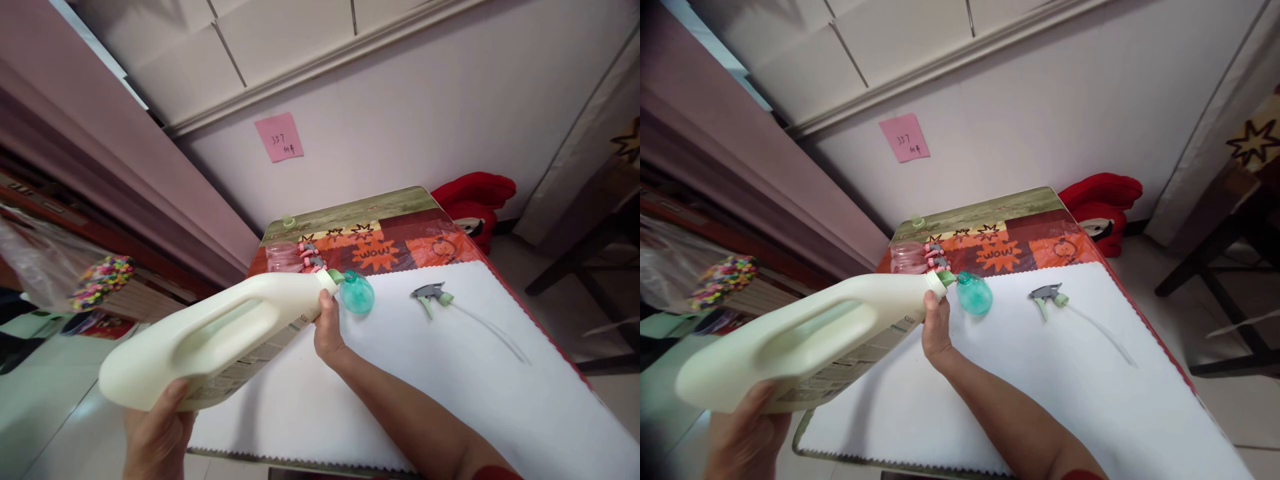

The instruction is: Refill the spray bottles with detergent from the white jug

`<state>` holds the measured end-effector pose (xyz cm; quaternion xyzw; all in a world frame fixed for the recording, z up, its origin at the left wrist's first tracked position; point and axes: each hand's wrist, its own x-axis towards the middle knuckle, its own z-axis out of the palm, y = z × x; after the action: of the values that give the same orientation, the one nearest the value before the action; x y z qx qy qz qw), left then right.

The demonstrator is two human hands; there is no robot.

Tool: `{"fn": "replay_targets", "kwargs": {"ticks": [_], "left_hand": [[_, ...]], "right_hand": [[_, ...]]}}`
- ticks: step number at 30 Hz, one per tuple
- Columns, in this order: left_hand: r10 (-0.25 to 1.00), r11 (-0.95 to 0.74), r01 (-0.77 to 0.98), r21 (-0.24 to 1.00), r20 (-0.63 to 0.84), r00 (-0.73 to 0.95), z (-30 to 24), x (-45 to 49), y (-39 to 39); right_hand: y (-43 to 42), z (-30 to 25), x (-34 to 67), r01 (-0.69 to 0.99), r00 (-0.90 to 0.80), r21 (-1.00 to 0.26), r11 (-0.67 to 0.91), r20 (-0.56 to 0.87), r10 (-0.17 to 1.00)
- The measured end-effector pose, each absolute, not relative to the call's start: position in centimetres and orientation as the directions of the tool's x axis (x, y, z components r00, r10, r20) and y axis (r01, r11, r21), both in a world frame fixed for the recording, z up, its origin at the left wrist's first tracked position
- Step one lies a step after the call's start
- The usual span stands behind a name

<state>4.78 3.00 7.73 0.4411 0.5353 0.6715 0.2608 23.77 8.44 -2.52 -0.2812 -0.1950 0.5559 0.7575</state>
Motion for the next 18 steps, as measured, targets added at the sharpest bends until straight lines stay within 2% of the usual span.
{"fn": "replay_targets", "kwargs": {"ticks": [6, 18], "left_hand": [[0.824, -0.282, 0.121, 0.952, 0.305, -0.477, 7.90, 4.86, 2.84], [0.830, -0.373, 0.088, 0.924, 0.374, -0.414, 7.99, 5.20, 3.02]], "right_hand": [[8.62, -2.58, 23.69, -0.737, 0.313, -0.635, 0.232, -0.018, 0.949], [8.35, -2.23, 23.85, -0.744, 0.297, -0.631, 0.222, -0.014, 0.955]]}}
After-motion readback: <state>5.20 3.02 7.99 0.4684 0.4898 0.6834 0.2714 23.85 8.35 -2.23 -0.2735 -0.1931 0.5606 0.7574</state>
